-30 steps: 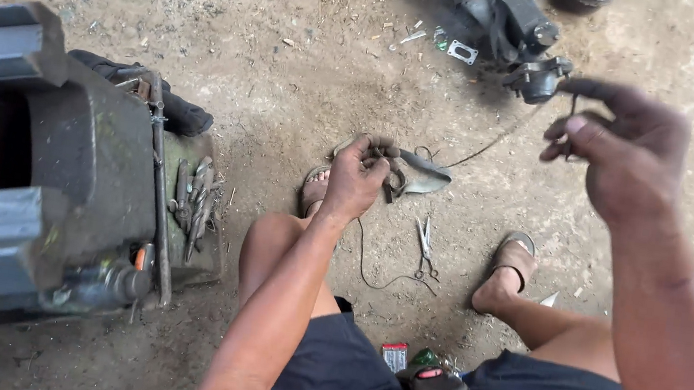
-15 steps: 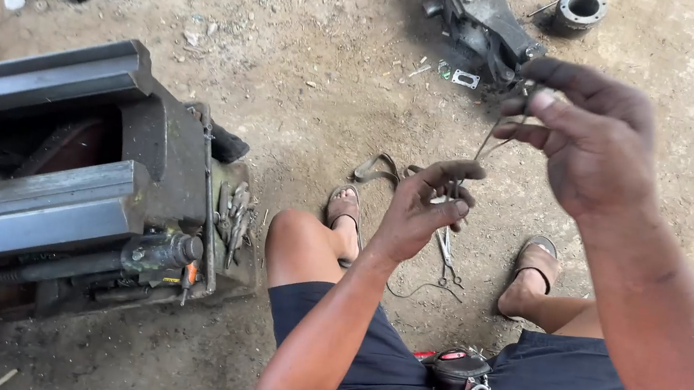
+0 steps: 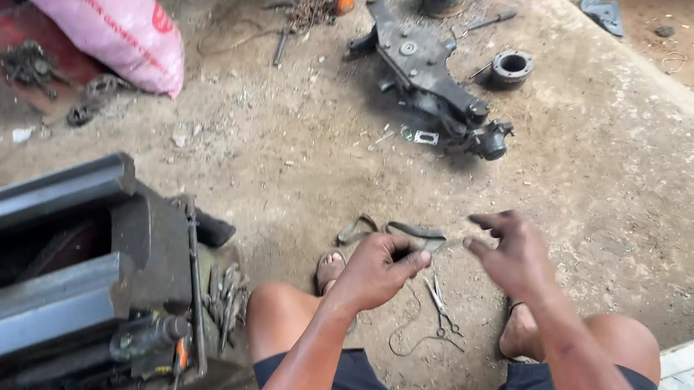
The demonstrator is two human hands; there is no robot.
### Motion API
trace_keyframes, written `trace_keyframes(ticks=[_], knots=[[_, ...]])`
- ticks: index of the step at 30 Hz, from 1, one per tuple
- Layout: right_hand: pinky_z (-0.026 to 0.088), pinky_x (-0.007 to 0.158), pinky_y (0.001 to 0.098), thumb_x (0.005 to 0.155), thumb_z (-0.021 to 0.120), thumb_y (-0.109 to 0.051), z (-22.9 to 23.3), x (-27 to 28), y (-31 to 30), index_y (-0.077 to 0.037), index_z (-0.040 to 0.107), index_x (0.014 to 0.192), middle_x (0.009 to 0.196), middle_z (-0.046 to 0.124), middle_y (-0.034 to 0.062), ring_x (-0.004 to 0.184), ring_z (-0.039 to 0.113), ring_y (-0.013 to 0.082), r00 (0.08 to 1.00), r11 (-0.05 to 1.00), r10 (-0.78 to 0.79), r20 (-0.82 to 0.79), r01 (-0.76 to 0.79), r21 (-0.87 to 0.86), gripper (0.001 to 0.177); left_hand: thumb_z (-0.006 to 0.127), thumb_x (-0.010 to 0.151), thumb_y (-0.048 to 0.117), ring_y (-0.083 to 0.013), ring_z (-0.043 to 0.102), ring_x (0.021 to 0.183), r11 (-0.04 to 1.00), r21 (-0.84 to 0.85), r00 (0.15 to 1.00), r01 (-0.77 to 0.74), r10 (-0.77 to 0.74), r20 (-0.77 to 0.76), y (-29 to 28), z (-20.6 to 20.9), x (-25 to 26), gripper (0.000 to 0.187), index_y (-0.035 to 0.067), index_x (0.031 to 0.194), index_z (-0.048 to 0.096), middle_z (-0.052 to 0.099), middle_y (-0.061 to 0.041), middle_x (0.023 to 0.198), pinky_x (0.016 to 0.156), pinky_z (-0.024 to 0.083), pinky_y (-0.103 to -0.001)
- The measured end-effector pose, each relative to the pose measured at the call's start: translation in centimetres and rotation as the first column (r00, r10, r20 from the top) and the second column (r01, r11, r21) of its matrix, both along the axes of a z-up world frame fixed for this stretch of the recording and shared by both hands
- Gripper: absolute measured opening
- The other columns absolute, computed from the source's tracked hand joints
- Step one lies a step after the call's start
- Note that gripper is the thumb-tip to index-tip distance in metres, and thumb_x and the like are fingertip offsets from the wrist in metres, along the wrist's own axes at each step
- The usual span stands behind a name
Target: The person sits on the ground and uses a pair of scissors to cut a strip of rubber material. They hold the rubber in one hand and cut along its length, then set the cut piece aside and continue cutting another section.
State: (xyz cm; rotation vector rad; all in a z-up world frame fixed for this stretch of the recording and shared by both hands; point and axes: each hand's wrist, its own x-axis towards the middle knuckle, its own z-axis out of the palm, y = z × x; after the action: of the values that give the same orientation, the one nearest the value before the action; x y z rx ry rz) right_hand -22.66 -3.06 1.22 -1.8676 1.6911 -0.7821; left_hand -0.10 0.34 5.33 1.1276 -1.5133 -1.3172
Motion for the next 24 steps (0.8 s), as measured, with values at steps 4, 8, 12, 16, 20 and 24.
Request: trace_keyframes(ticks=[4, 8, 12, 16, 20, 24], knots=[[0.044, 0.109, 0.0539, 0.067, 0.079, -0.002, 0.1, 1.2, 2.0, -0.013, 0.071, 0.130, 0.133, 0.064, 0.0189, 0.130, 0.057, 0.0430, 0.906, 0.974, 0.223, 0.359, -0.218, -0.055, 0.065, 0.069, 0.096, 0.021, -0.0174, 0.056, 0.052, 0.986, 0.063, 0.975, 0.154, -0.162, 0.154, -1.3, -0.6, -0.3, 0.030, 0.006, 0.071, 0.067, 0.062, -0.011, 0.058, 0.050, 0.045, -0.032], [0.047, 0.089, 0.0391, 0.069, 0.075, 0.017, -0.7, 2.9, 2.6, -0.001, 0.072, 0.126, 0.103, 0.066, 0.0119, 0.099, 0.058, 0.0212, 0.612, 0.930, 0.197, 0.766, -0.365, 0.052, 0.060, 0.062, 0.099, 0.016, -0.0150, 0.059, 0.050, 0.945, 0.179, 0.961, 0.274, -0.276, -0.013, -1.9, -0.1, -0.5, 0.022, 0.002, 0.083, 0.067, 0.065, -0.011, 0.067, 0.042, 0.046, -0.026], [0.043, 0.046, 0.0239, 0.080, 0.074, 0.006, -3.3, 2.6, 1.8, 0.004, 0.077, 0.102, 0.066, 0.057, 0.0053, 0.052, 0.050, 0.0105, 0.508, 0.955, 0.071, 0.859, -0.283, 0.088, 0.023, 0.064, 0.100, 0.019, -0.0120, 0.060, 0.048, 0.930, 0.227, 0.956, 0.289, -0.267, -0.123, -2.3, 0.6, 0.7, 0.021, 0.003, 0.087, 0.066, 0.066, -0.012, 0.067, 0.035, 0.044, -0.019], [0.034, 0.042, 0.0192, 0.084, 0.072, 0.006, -4.2, 2.3, 1.8, 0.007, 0.073, 0.093, 0.060, 0.044, 0.0022, 0.050, 0.037, 0.0061, 0.415, 0.965, 0.050, 0.908, -0.254, 0.063, 0.009, 0.067, 0.100, 0.022, -0.0119, 0.060, 0.050, 0.942, 0.232, 0.968, 0.243, -0.220, -0.120, -2.4, 0.7, 2.6, 0.023, 0.002, 0.087, 0.067, 0.066, -0.012, 0.068, 0.035, 0.043, -0.019], [0.044, 0.042, 0.0259, 0.082, 0.076, 0.004, -1.6, 3.4, 2.7, 0.006, 0.074, 0.098, 0.062, 0.060, 0.0127, 0.049, 0.055, 0.0157, 0.458, 0.942, 0.100, 0.883, -0.330, 0.064, 0.016, 0.068, 0.097, 0.017, -0.0106, 0.059, 0.051, 0.945, 0.171, 0.960, 0.280, -0.278, -0.038, -2.3, 0.3, 2.8, 0.017, 0.004, 0.085, 0.070, 0.065, -0.008, 0.065, 0.040, 0.045, -0.019], [0.041, 0.042, 0.0210, 0.081, 0.082, -0.001, -2.7, 3.8, 2.0, 0.001, 0.077, 0.084, 0.055, 0.061, 0.0091, 0.046, 0.053, 0.0106, 0.624, 0.961, 0.151, 0.767, -0.274, 0.034, 0.006, 0.066, 0.096, 0.013, -0.0133, 0.065, 0.052, 0.942, 0.187, 0.960, 0.278, -0.281, -0.009, -1.9, 0.8, 2.6, 0.013, 0.003, 0.088, 0.071, 0.069, -0.011, 0.068, 0.036, 0.046, -0.019]])
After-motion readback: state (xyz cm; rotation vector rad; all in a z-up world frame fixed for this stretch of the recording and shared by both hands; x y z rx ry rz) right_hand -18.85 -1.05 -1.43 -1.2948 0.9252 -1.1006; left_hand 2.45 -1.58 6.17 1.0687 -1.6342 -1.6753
